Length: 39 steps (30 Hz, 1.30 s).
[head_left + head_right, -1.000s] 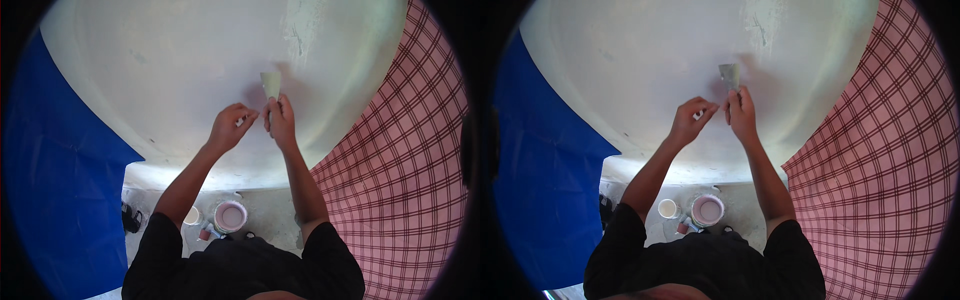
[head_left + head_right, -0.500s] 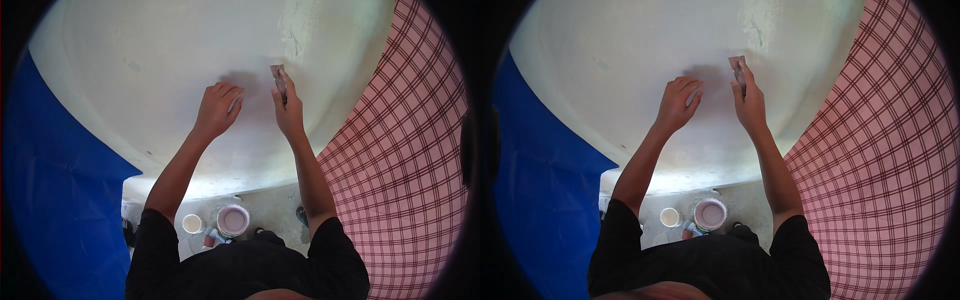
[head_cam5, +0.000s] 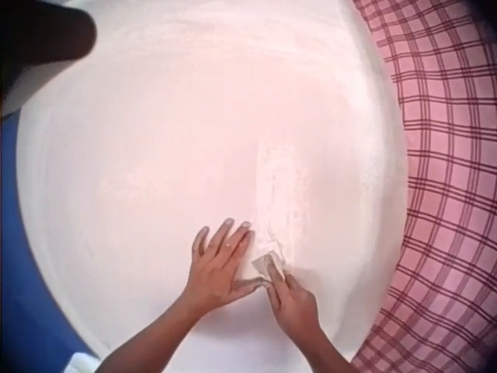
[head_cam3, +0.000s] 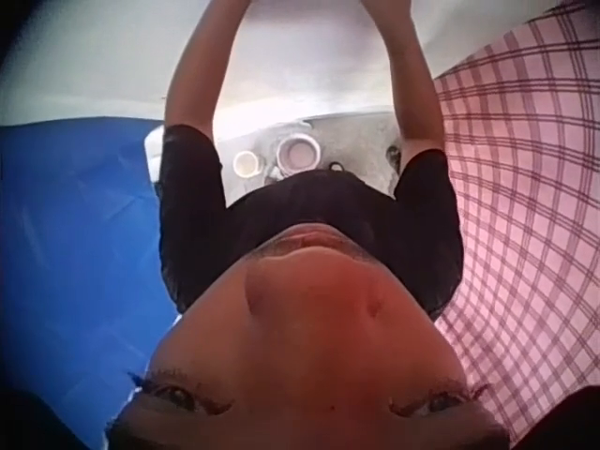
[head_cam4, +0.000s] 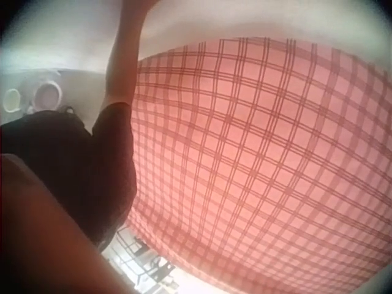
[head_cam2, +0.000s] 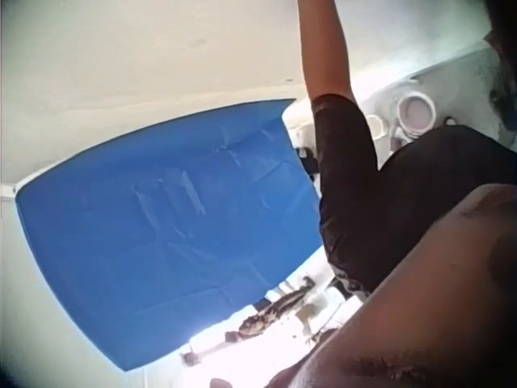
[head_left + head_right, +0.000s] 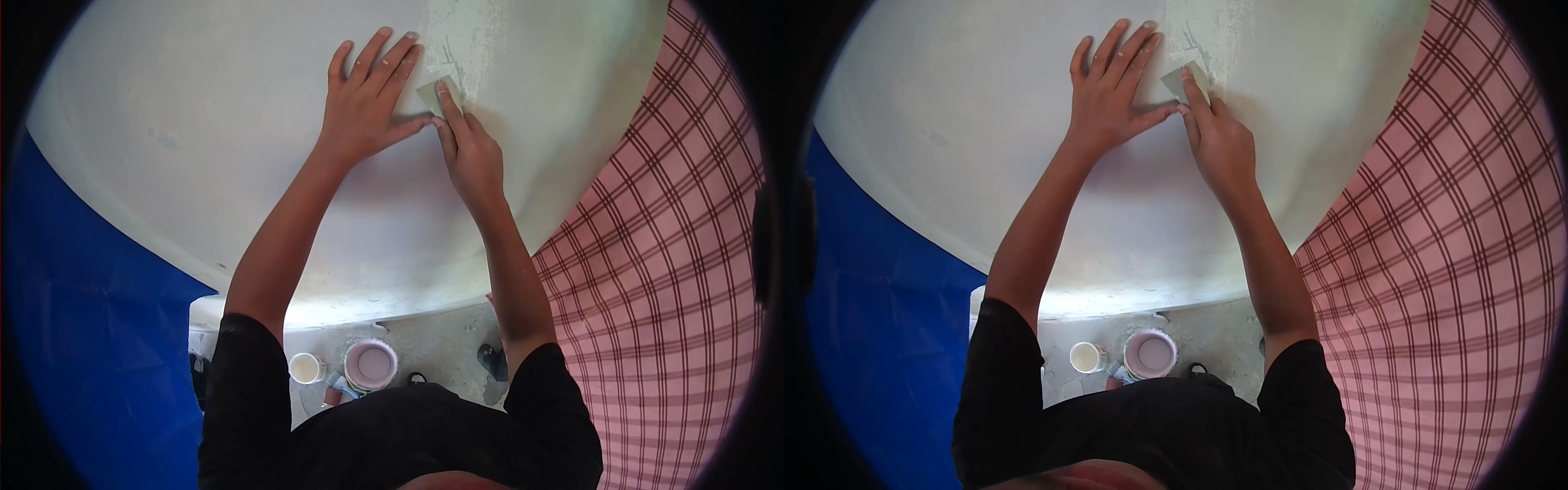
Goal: Patching a wall using a putty knife and filler.
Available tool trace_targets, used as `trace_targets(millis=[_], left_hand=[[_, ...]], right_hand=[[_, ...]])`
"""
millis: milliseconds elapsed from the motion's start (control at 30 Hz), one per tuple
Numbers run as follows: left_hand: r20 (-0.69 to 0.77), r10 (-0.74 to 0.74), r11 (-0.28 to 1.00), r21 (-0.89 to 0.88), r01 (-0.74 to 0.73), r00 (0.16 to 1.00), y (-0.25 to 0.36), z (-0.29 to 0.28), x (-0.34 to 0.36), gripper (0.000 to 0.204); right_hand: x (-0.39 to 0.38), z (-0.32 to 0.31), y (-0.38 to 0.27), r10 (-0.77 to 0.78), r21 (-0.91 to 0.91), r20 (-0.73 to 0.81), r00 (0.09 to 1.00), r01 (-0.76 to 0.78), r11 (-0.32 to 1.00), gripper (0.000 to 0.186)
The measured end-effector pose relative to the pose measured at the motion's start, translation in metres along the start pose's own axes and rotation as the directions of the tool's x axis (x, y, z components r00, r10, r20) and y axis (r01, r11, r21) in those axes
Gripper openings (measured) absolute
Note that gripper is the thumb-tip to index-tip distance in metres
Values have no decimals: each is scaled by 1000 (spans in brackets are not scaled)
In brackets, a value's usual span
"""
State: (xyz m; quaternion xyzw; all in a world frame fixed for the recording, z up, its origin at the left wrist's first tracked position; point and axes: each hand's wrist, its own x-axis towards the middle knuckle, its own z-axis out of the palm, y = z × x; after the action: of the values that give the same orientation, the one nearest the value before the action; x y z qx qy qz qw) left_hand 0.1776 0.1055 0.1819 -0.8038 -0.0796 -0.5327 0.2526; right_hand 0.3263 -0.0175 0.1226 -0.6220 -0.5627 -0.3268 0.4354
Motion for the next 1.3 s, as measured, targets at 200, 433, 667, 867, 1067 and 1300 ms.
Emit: trace_targets(millis=[200,433,667,867,1067,1300], left_hand=[[-29,-10,990,143,14,1000,3,16,-1,92],[-35,-43,985,168,48,998,5,17,-2,85],[73,-53,965,261,32,996,2,10,-1,93],[-369,133,975,214,-55,920,-14,36,-6,92],[-48,-62,985,157,69,997,-7,-4,-16,82],[-46,-77,984,158,83,996,-8,-2,-20,80]], right_hand=[[0,4,11,-1,67,30,1000,-1,998,53],[16,7,3,16,183,-29,999,-10,983,52],[18,10,-3,67,326,-22,998,-56,944,51],[10,8,-4,35,241,49,998,-46,969,47],[6,18,-18,0,234,-21,1000,5,972,49],[12,16,-24,61,244,44,997,-70,967,52]])
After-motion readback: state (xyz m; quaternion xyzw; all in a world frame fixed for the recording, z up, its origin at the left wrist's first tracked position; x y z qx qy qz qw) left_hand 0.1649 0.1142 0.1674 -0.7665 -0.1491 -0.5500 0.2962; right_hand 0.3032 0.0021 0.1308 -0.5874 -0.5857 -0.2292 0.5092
